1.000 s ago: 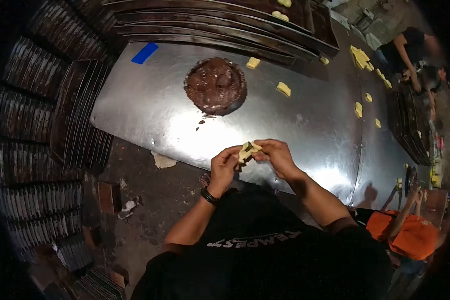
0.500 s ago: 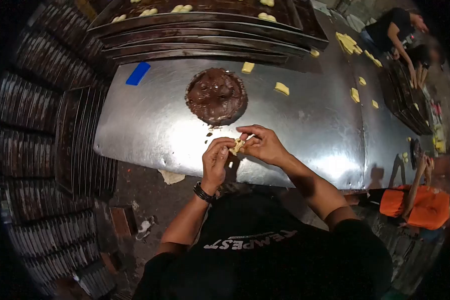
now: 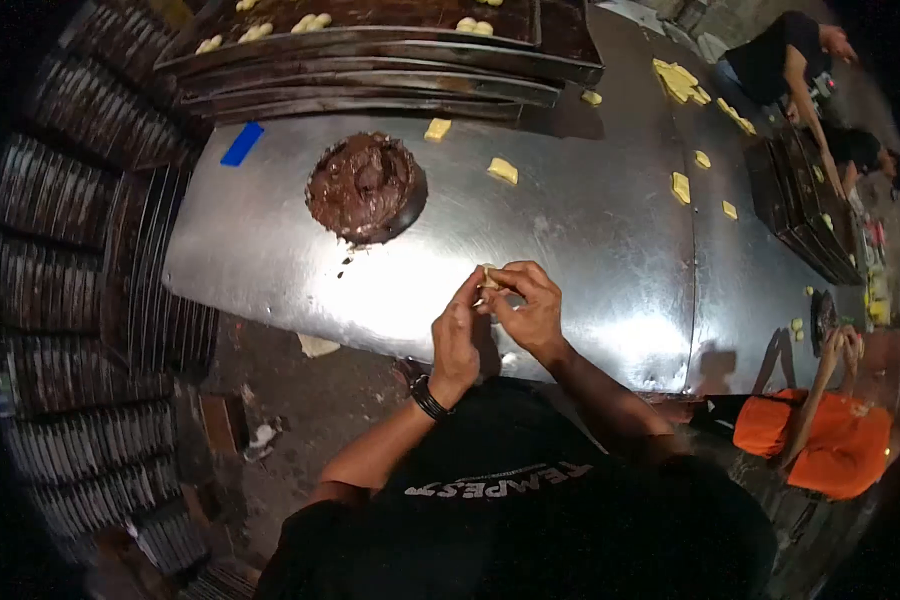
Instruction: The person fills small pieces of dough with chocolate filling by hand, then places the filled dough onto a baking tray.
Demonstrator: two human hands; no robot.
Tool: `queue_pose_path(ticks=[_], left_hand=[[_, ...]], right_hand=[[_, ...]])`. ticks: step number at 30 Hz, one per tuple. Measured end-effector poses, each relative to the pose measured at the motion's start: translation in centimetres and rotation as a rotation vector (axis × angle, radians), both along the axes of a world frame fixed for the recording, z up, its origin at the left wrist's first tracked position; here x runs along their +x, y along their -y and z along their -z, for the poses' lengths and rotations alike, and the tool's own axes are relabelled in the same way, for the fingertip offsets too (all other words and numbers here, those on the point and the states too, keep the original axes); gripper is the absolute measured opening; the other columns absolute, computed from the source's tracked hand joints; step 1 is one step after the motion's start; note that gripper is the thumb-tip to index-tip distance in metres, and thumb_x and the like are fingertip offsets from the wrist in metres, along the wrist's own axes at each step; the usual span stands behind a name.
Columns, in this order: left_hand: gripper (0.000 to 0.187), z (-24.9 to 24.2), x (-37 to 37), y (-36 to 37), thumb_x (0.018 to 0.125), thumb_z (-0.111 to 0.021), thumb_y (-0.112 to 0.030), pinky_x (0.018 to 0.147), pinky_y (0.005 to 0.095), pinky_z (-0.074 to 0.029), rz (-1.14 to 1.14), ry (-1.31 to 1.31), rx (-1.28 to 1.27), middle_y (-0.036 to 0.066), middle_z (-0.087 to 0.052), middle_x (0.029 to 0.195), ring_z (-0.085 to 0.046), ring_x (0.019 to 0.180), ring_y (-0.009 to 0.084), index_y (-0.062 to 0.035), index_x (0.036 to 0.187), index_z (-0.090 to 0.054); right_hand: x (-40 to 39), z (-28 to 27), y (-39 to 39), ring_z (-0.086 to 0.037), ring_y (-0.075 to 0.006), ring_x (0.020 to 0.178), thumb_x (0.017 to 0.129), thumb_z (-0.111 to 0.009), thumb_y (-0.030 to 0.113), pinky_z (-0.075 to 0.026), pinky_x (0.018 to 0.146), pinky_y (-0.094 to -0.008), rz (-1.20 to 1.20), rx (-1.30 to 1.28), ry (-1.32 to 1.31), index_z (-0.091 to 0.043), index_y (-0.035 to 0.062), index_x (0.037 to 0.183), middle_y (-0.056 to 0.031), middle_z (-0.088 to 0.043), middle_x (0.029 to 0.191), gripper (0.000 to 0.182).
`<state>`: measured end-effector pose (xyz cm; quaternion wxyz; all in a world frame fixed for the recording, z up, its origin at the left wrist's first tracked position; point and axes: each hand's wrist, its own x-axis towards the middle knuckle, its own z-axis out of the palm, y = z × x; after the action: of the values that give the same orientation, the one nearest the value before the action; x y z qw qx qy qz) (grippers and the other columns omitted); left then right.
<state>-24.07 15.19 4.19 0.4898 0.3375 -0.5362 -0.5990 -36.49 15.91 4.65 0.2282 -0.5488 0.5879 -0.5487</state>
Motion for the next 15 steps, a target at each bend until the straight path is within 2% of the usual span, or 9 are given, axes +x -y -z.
queue_pose_path(ticks=[2, 3, 6, 8, 9, 11, 13, 14, 15], left_hand=[[0.061, -0.7, 0.1, -0.8, 0.099, -0.028, -0.043, 0.093, 0.0333, -0.042, 0.013, 0.233, -0.226, 0.021, -0.053, 0.125, -0.052, 0.116, 0.0264, 0.0057, 0.132, -0.043], [0.057, -0.1, 0.2, -1.0, 0.100, -0.030, -0.040, 0.092, 0.0324, -0.043, 0.054, 0.121, -0.072, 0.020, -0.054, 0.124, -0.054, 0.113, 0.0254, 0.0052, 0.132, -0.044], [0.040, 0.2, 2.6, -1.0, 0.098, -0.045, -0.024, 0.079, 0.0285, -0.050, 0.189, -0.100, 0.395, 0.013, -0.059, 0.114, -0.061, 0.092, 0.0164, 0.0019, 0.128, -0.049], [0.036, -0.3, 4.7, -0.7, 0.097, -0.049, -0.022, 0.073, 0.0263, -0.051, 0.130, 0.016, 0.448, 0.011, -0.061, 0.108, -0.061, 0.088, 0.0147, 0.0006, 0.125, -0.052], [0.034, -0.1, 6.1, -0.2, 0.096, -0.050, -0.023, 0.070, 0.0250, -0.050, 0.117, 0.000, 0.463, 0.011, -0.062, 0.107, -0.061, 0.085, 0.0136, 0.0004, 0.122, -0.054], [0.031, 0.6, 8.6, 0.4, 0.095, -0.053, -0.023, 0.065, 0.0229, -0.049, 0.078, -0.021, 0.506, 0.010, -0.063, 0.106, -0.061, 0.080, 0.0118, -0.0003, 0.116, -0.057], [0.029, 1.1, 10.3, 1.4, 0.094, -0.054, -0.023, 0.060, 0.0216, -0.047, 0.060, -0.011, 0.537, 0.009, -0.064, 0.105, -0.059, 0.074, 0.0104, -0.0011, 0.113, -0.058], [0.028, 1.3, 10.9, 2.0, 0.094, -0.054, -0.022, 0.059, 0.0215, -0.047, 0.092, -0.007, 0.531, 0.009, -0.064, 0.105, -0.059, 0.073, 0.0100, -0.0010, 0.112, -0.058], [0.028, 1.1, 11.6, 2.6, 0.094, -0.054, -0.022, 0.059, 0.0215, -0.047, 0.132, 0.005, 0.539, 0.009, -0.064, 0.105, -0.059, 0.073, 0.0100, -0.0008, 0.112, -0.058]], right_hand=[[-1.5, 1.2, -0.6, -0.063, -0.0176, 0.082, 0.073, -0.067, -0.001, -0.054, 0.067, -0.0258, -0.030, 0.014, -0.076, -0.067, -0.0015, 0.093, -0.0109, -0.061, 0.089, 0.019], [-2.1, 2.8, -0.8, -0.064, -0.0205, 0.082, 0.074, -0.066, -0.003, -0.054, 0.067, -0.0275, -0.075, -0.116, -0.181, -0.066, -0.0002, 0.097, -0.0114, -0.061, 0.092, 0.024], [-3.1, 5.3, -2.8, -0.062, -0.0253, 0.085, 0.072, -0.066, -0.007, -0.052, 0.071, -0.0332, -0.046, -0.066, -0.408, -0.063, 0.0014, 0.102, -0.0116, -0.062, 0.094, 0.032], [-3.2, 6.7, -6.2, -0.056, -0.0277, 0.102, 0.074, -0.063, -0.002, -0.048, 0.084, -0.0362, -0.131, -0.086, -0.828, -0.063, 0.0014, 0.096, -0.0111, -0.060, 0.103, 0.022], [-3.0, 5.9, -6.8, -0.059, -0.0271, 0.097, 0.074, -0.064, 0.002, -0.049, 0.081, -0.0374, -0.112, -0.082, -0.774, -0.064, 0.0035, 0.093, -0.0110, -0.062, 0.098, 0.019], [-3.7, 3.1, -6.1, -0.062, -0.0277, 0.085, 0.076, -0.064, 0.009, -0.050, 0.075, -0.0400, -0.321, 0.316, -0.406, -0.065, 0.0056, 0.085, -0.0116, -0.064, 0.086, 0.010], [-4.2, -1.1, -1.6, -0.061, -0.0325, 0.067, 0.081, -0.058, 0.020, -0.048, 0.065, -0.0439, -0.556, 0.797, -0.538, -0.063, 0.0049, 0.073, -0.0139, -0.061, 0.068, 0.018], [-3.6, 0.3, -0.2, -0.059, -0.0338, 0.067, 0.082, -0.054, 0.024, -0.047, 0.065, -0.0442, -0.396, 0.580, -0.672, -0.061, 0.0036, 0.072, -0.0149, -0.061, 0.071, 0.024], [-3.1, 2.8, 1.4, -0.059, -0.0338, 0.074, 0.079, -0.054, 0.019, -0.046, 0.070, -0.0446, -0.234, 0.153, -0.617, -0.059, 0.0023, 0.070, -0.0153, -0.061, 0.074, 0.020]])
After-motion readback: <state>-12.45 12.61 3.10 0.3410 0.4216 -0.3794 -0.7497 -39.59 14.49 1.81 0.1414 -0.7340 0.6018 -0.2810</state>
